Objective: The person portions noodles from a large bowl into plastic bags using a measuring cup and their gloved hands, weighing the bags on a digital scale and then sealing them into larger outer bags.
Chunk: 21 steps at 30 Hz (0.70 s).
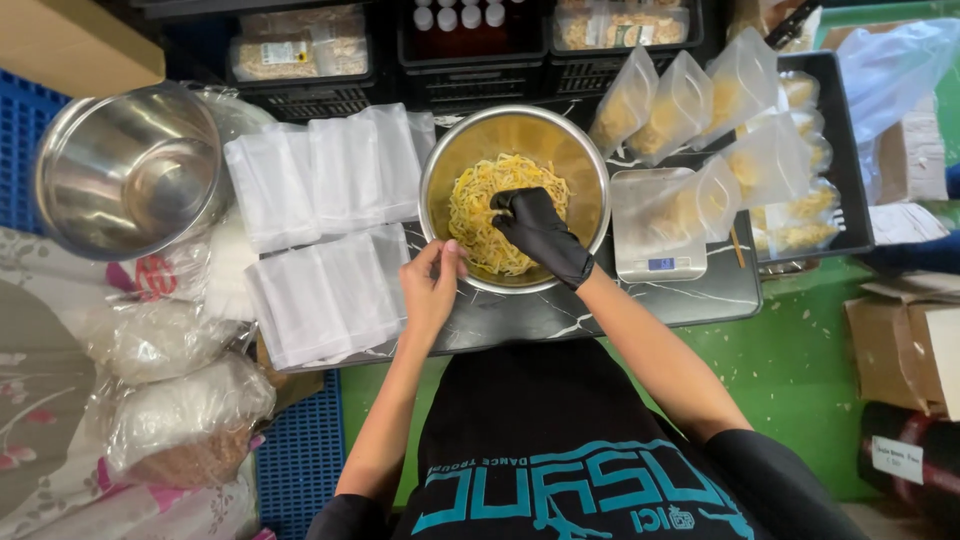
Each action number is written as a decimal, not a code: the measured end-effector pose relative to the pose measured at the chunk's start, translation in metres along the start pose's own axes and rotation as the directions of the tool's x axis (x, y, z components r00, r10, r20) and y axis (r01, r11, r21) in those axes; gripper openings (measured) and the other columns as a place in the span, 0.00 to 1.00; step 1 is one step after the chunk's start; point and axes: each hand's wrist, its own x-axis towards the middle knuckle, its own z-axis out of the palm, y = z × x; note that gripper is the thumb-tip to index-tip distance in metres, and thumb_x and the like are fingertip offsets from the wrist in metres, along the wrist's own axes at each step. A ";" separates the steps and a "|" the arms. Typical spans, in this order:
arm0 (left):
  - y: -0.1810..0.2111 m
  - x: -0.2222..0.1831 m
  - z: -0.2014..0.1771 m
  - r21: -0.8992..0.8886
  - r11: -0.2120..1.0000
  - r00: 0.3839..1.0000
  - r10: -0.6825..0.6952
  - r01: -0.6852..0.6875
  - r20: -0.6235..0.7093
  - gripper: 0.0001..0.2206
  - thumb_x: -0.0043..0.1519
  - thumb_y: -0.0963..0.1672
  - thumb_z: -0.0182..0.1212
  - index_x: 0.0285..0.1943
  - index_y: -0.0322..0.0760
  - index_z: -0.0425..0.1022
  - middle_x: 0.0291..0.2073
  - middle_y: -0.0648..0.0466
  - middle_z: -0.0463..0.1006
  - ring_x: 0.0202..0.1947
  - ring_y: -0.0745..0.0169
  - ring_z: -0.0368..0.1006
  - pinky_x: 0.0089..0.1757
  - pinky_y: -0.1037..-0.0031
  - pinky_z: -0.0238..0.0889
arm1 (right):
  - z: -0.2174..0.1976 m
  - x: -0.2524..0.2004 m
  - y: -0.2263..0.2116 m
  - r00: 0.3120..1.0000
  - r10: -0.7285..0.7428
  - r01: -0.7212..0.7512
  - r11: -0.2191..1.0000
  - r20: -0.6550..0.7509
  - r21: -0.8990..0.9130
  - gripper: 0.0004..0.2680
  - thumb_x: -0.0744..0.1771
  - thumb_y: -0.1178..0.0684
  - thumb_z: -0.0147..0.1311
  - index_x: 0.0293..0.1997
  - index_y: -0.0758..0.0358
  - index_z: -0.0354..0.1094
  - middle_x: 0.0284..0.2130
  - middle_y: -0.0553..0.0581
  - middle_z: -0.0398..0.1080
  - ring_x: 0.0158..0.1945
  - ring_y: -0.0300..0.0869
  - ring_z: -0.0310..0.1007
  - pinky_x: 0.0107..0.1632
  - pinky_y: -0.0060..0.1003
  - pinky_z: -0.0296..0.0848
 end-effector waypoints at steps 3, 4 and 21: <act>-0.002 0.004 0.004 0.003 1.000 1.000 0.011 -0.011 -0.003 0.14 0.70 0.43 0.54 0.30 0.41 0.79 0.14 0.57 0.77 0.15 0.66 0.68 0.27 0.77 0.62 | -0.007 0.000 0.016 0.990 -0.071 0.084 0.991 -0.120 0.108 0.10 0.65 0.58 0.65 0.48 0.70 0.76 0.36 0.73 0.77 0.41 0.69 0.76 0.34 0.53 0.79; -0.002 0.005 0.007 -0.001 1.000 1.000 0.016 -0.016 0.006 0.14 0.70 0.43 0.54 0.30 0.41 0.79 0.14 0.57 0.77 0.15 0.66 0.68 0.27 0.77 0.62 | -0.007 -0.002 0.019 0.990 -0.065 0.078 0.991 -0.128 0.105 0.10 0.65 0.58 0.65 0.48 0.70 0.76 0.36 0.73 0.77 0.41 0.69 0.76 0.34 0.53 0.79; -0.010 0.014 0.020 -0.009 0.999 0.999 0.034 -0.034 -0.016 0.14 0.69 0.42 0.54 0.30 0.41 0.79 0.14 0.57 0.76 0.14 0.67 0.65 0.24 0.79 0.58 | -0.017 -0.014 0.034 0.985 -0.081 0.096 0.991 -0.149 0.095 0.14 0.64 0.63 0.60 0.56 0.72 0.73 0.28 0.74 0.75 0.34 0.70 0.75 0.33 0.50 0.76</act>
